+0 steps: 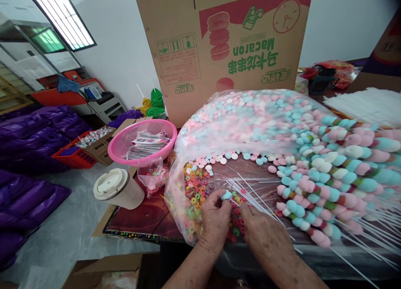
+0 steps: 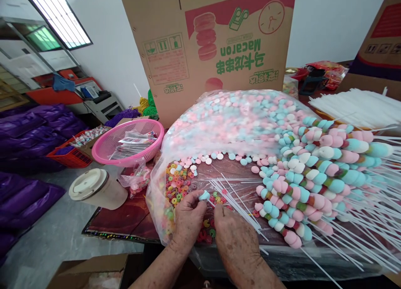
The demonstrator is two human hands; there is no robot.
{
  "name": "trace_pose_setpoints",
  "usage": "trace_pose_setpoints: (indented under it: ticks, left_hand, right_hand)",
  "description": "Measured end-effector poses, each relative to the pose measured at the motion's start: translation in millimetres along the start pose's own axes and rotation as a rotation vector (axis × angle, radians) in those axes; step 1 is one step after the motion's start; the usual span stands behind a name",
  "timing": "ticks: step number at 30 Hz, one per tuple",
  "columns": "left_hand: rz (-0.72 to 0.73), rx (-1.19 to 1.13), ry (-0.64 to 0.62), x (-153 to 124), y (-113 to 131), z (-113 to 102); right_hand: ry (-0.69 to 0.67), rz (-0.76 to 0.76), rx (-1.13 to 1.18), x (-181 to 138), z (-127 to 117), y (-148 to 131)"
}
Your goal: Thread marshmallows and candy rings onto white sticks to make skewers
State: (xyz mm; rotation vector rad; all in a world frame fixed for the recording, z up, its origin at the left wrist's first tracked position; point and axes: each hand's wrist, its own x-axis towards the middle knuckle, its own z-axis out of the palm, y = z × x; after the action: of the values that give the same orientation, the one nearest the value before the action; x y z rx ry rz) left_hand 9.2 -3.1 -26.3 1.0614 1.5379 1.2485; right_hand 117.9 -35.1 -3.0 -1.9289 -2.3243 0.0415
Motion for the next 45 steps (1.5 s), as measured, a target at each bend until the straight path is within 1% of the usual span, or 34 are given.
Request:
trace_pose_setpoints:
  ticks: [1, 3, 6, 8, 9, 10, 11, 12, 14, 15, 16, 18, 20, 21, 22, 25, 27, 32, 35, 37, 40, 45]
  left_hand:
    - [-0.022, -0.001, 0.000, -2, -2, 2]
    - [0.001, 0.015, -0.043, -7, -4, 5]
    - [0.142, 0.118, -0.236, -2, 3, -2]
    - [0.235, 0.246, -0.309, 16, 15, -12]
    - [0.271, 0.324, -0.281, 29, 22, -16]
    - [0.298, 0.447, -0.161, 43, 27, -20]
    - [0.303, 0.595, -0.099, 59, 31, -22]
    - [0.272, 0.742, -0.097, 73, 33, -24]
    - [0.256, 0.795, -0.120, 95, 33, -24]
    - [0.252, 0.799, -0.142, 101, 31, -23]
    - [0.256, 0.787, -0.160, 104, 29, -23]
    - [0.272, 0.784, -0.187, 101, 27, -25]
    - [0.260, 0.706, -0.215, 90, 28, -29]
    - [0.215, 0.594, -0.241, 83, 30, -32]
    - [0.137, 0.436, -0.273, 76, 32, -35]
    - [-0.179, -0.096, -0.350, 56, 37, -41]
    - [-0.296, -0.262, -0.365, 47, 38, -43]
    - [-0.393, -0.404, -0.390, 42, 36, -44]
    - [-0.459, -0.452, -0.457, 41, 33, -45]
    - [-0.483, -0.439, -0.514, 40, 32, -47]
    - [-0.477, -0.387, -0.545, 36, 31, -53]
    - [-0.460, -0.411, -0.549, 30, 37, -62]
  right_hand:
    - [-0.028, 0.006, 0.002, 3, 0, -3]
    - [-0.081, 0.025, 0.029, 10, 3, -6]
    - [-0.116, 0.039, 0.156, 24, 9, 1]
    - [-0.110, 0.029, 0.228, 31, 13, 11]
    - [-0.098, 0.025, 0.247, 32, 15, 17]
    - [-0.083, 0.023, 0.252, 33, 15, 23]
    - [-0.071, 0.020, 0.254, 32, 16, 28]
    - [-0.060, 0.012, 0.262, 30, 15, 31]
    - [-0.035, -0.011, 0.289, 24, 15, 34]
    - [-0.020, -0.021, 0.305, 21, 14, 34]
    - [-0.002, -0.024, 0.322, 19, 14, 33]
    - [0.030, -0.023, 0.359, 16, 14, 30]
    - [0.038, -0.022, 0.383, 16, 12, 28]
    - [0.033, -0.022, 0.382, 16, 10, 27]
    - [0.019, -0.027, 0.374, 17, 8, 25]
    - [-0.042, -0.037, 0.317, 19, 2, 20]
    - [-0.062, -0.047, 0.280, 18, -1, 17]
    - [0.007, -0.086, 0.231, 10, -4, 16]
    - [-0.005, -0.089, 0.222, 8, -3, 18]
    - [-0.036, -0.101, 0.249, 9, -2, 19]
    - [-0.089, -0.114, 0.368, 10, 0, 18]
    - [-0.110, -0.122, 0.702, 10, 1, 15]
